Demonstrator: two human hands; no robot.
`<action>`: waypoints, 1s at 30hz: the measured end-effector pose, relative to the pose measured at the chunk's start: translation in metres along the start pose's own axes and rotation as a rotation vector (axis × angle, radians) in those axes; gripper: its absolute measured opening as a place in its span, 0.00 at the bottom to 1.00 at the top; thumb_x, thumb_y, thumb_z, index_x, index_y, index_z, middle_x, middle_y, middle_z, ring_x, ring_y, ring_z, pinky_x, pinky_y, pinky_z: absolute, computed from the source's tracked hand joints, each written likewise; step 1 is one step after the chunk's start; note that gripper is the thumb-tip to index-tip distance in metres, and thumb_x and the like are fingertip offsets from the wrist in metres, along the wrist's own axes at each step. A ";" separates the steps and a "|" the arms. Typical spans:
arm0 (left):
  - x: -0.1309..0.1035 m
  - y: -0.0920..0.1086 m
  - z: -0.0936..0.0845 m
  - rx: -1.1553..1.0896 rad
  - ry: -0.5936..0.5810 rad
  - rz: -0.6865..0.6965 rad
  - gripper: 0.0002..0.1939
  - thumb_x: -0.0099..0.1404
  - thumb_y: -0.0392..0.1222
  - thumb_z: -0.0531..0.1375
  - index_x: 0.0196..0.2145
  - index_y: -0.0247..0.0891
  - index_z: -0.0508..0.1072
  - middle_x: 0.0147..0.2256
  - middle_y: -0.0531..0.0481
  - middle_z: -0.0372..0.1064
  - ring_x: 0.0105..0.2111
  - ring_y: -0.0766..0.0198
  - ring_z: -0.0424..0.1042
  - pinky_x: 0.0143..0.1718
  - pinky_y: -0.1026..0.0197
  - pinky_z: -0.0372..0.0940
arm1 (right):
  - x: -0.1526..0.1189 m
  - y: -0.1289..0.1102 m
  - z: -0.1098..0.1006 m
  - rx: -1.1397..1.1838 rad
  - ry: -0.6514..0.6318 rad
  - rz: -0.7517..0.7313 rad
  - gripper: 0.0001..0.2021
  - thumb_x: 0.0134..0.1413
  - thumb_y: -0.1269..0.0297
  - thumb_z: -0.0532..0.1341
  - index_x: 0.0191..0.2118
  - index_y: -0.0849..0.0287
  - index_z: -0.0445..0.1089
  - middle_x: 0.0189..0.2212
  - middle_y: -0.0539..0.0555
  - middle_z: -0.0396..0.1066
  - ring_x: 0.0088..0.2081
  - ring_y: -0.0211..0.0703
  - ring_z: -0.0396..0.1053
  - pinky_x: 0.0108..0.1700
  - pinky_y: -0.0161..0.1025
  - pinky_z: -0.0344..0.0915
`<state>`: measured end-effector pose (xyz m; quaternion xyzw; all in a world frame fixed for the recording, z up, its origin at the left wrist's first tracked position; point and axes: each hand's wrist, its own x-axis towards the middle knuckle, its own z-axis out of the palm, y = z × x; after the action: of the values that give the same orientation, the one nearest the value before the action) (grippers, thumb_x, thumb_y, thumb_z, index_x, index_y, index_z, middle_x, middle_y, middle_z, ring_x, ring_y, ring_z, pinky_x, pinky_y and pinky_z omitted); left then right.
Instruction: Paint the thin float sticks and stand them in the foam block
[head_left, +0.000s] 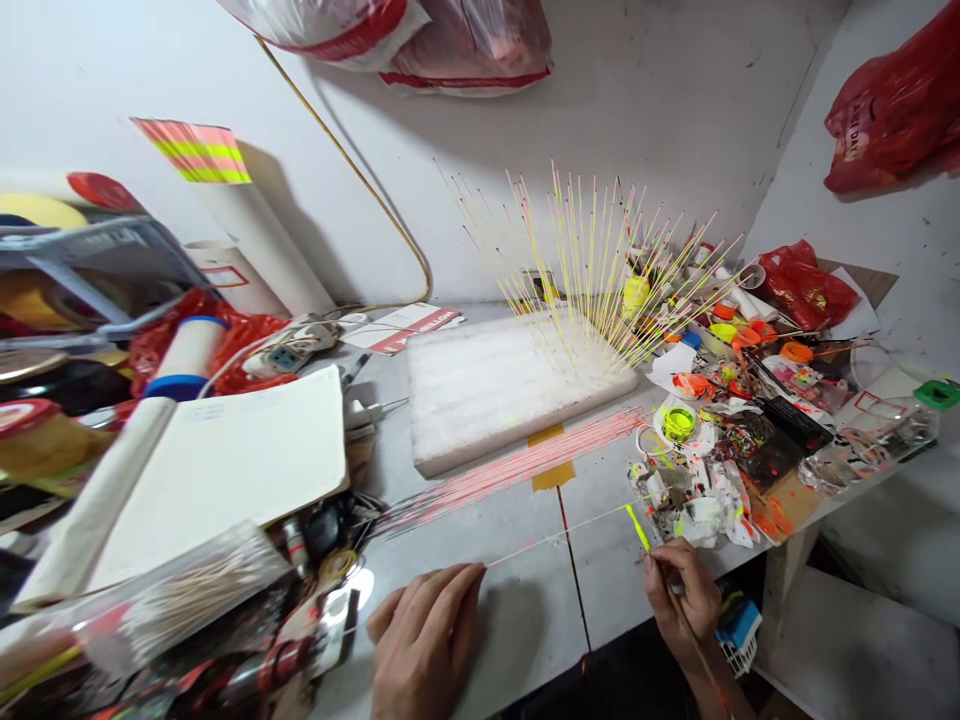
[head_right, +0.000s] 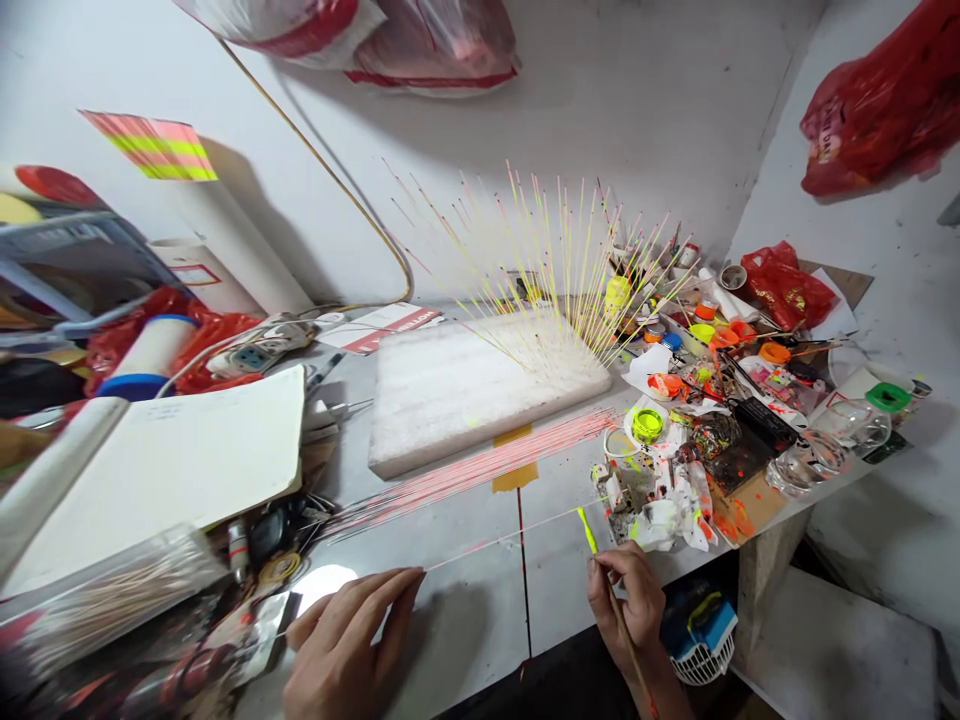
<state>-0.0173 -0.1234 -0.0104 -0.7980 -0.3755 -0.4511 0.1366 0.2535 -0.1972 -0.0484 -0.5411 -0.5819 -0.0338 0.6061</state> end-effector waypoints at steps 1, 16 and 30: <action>0.000 0.000 0.000 -0.001 0.001 0.003 0.08 0.68 0.30 0.58 0.41 0.40 0.74 0.33 0.52 0.76 0.31 0.66 0.75 0.40 0.61 0.61 | -0.001 0.000 0.000 0.003 0.003 0.007 0.03 0.64 0.70 0.61 0.39 0.56 0.71 0.29 0.50 0.72 0.26 0.35 0.68 0.30 0.31 0.68; 0.001 0.004 -0.002 0.019 0.014 0.003 0.08 0.68 0.29 0.59 0.41 0.38 0.73 0.33 0.50 0.76 0.33 0.66 0.75 0.40 0.61 0.62 | 0.000 -0.019 0.011 0.057 -0.091 -0.085 0.06 0.62 0.74 0.61 0.40 0.56 0.70 0.27 0.50 0.71 0.26 0.37 0.65 0.28 0.33 0.67; -0.002 0.006 0.000 0.015 0.011 -0.006 0.05 0.69 0.29 0.59 0.41 0.36 0.72 0.33 0.49 0.76 0.33 0.65 0.74 0.41 0.60 0.61 | -0.003 -0.013 0.013 0.041 -0.087 -0.056 0.04 0.63 0.72 0.61 0.40 0.56 0.71 0.28 0.49 0.71 0.26 0.36 0.66 0.30 0.32 0.67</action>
<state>-0.0131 -0.1283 -0.0111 -0.7933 -0.3805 -0.4532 0.1432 0.2350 -0.1951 -0.0464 -0.5131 -0.6231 -0.0153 0.5901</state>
